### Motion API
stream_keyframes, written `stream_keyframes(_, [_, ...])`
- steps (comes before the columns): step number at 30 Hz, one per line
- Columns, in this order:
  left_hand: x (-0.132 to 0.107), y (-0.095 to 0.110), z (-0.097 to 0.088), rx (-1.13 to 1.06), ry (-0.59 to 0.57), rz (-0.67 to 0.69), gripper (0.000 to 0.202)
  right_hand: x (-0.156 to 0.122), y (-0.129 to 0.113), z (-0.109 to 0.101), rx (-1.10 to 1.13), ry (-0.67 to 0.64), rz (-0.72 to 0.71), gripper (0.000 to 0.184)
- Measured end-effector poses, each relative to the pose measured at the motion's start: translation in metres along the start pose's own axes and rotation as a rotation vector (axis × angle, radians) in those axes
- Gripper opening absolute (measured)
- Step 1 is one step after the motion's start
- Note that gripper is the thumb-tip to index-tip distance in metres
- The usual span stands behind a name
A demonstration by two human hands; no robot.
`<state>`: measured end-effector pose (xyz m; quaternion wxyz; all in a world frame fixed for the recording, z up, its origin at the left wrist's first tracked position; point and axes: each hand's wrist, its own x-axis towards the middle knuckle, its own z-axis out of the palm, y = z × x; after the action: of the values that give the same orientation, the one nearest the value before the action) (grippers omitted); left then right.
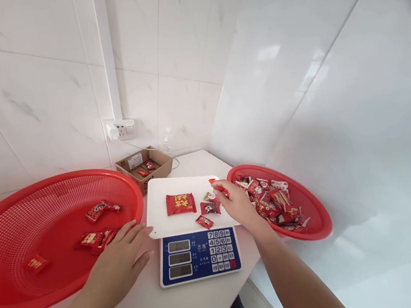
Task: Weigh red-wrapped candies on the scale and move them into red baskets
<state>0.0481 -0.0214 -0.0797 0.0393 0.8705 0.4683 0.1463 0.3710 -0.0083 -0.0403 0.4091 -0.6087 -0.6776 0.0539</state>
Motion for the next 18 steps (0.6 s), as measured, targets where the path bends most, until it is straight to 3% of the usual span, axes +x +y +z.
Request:
stream_keyframes(11, [-0.001, 0.003, -0.005, -0.037, -0.069, -0.021, 0.047, -0.019, -0.014, 0.001, -0.008, -0.077, -0.021, 0.028])
stream_keyframes(18, [-0.001, 0.002, -0.004, -0.032, -0.032, -0.005, 0.045, -0.020, -0.014, 0.004, -0.017, -0.142, -0.002, 0.035])
